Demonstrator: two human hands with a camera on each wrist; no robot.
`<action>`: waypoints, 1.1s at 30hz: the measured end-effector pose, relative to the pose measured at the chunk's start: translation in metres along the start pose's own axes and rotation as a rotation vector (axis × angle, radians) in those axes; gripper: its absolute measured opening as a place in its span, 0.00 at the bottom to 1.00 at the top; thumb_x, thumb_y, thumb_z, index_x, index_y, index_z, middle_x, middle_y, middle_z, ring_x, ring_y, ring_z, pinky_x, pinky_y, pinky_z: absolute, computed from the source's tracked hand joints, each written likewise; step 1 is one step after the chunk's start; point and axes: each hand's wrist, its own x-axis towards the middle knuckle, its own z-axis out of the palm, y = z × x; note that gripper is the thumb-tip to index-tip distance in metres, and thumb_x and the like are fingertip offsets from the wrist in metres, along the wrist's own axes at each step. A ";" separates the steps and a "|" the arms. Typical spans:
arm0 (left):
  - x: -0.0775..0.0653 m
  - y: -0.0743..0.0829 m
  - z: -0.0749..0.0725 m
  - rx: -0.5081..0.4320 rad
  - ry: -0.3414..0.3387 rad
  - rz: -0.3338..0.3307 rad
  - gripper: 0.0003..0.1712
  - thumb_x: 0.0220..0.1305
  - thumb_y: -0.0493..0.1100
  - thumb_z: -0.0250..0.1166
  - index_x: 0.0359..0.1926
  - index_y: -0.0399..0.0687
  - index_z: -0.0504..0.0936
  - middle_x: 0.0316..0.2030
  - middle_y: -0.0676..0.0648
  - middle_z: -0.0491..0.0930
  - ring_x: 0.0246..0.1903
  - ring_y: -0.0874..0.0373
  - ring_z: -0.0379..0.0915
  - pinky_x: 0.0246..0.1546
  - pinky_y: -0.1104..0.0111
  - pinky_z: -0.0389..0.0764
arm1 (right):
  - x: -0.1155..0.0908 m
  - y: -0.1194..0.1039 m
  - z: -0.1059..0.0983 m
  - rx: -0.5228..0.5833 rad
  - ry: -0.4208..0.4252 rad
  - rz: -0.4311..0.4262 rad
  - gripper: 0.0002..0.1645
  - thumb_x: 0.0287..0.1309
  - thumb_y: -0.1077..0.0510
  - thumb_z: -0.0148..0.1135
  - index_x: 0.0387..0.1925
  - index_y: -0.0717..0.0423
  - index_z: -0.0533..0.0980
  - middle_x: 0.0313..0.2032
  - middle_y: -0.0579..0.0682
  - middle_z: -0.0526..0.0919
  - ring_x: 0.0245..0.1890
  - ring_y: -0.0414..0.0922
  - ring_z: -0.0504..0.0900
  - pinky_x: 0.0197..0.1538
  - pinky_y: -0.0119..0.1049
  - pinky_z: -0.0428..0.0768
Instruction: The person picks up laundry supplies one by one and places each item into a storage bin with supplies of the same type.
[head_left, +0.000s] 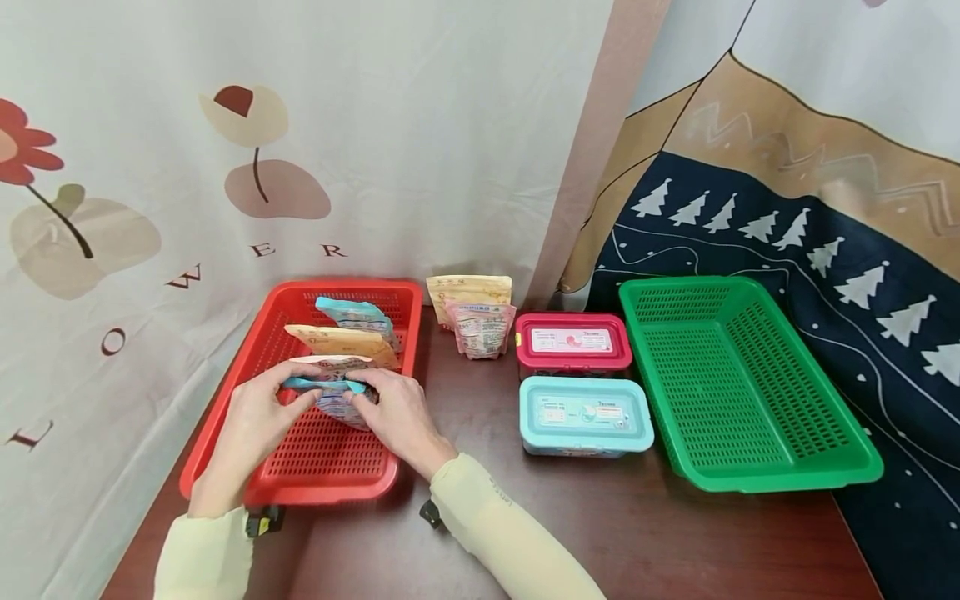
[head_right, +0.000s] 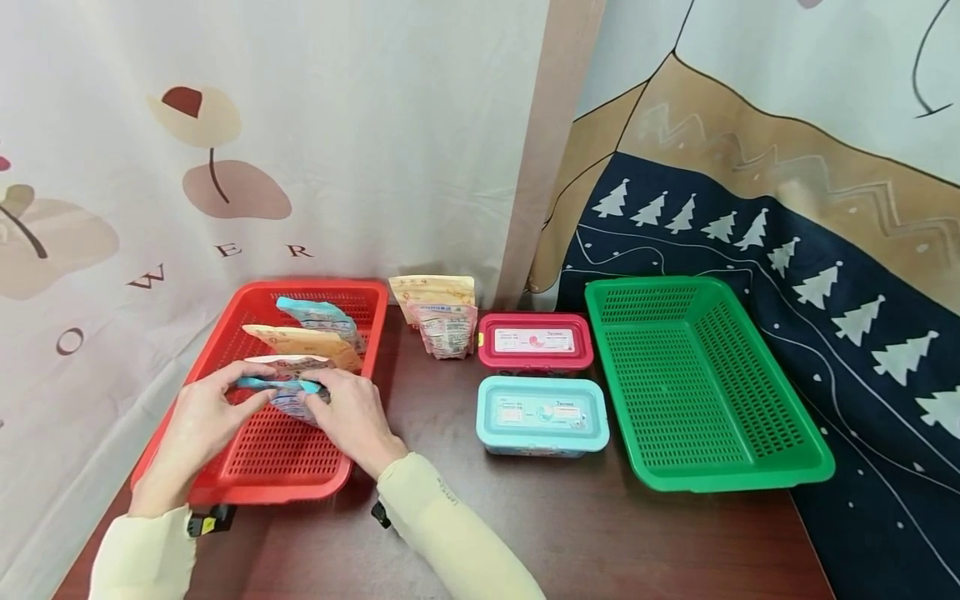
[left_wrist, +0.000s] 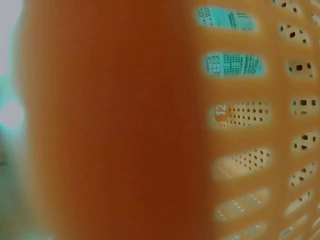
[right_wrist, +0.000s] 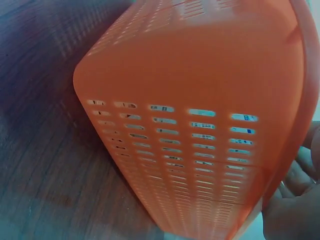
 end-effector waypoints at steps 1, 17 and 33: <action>0.000 0.000 0.000 -0.005 -0.001 -0.001 0.22 0.59 0.36 0.78 0.55 0.45 0.85 0.48 0.37 0.85 0.39 0.46 0.80 0.33 0.78 0.76 | -0.001 0.000 -0.001 0.004 0.000 0.004 0.20 0.68 0.46 0.68 0.60 0.43 0.84 0.55 0.39 0.86 0.54 0.33 0.83 0.56 0.29 0.78; -0.011 0.028 -0.010 -0.024 0.206 0.085 0.24 0.54 0.38 0.81 0.53 0.46 0.87 0.49 0.43 0.85 0.45 0.46 0.80 0.43 0.68 0.73 | -0.019 0.004 -0.045 -0.074 0.109 -0.168 0.29 0.70 0.39 0.61 0.65 0.48 0.78 0.61 0.45 0.82 0.63 0.40 0.77 0.66 0.35 0.74; -0.009 0.066 0.001 -0.021 0.168 0.078 0.32 0.59 0.44 0.76 0.64 0.46 0.78 0.60 0.41 0.77 0.53 0.46 0.74 0.46 0.48 0.80 | -0.041 0.030 -0.100 -0.194 0.181 -0.144 0.39 0.70 0.33 0.52 0.70 0.54 0.73 0.68 0.52 0.76 0.70 0.53 0.71 0.72 0.53 0.66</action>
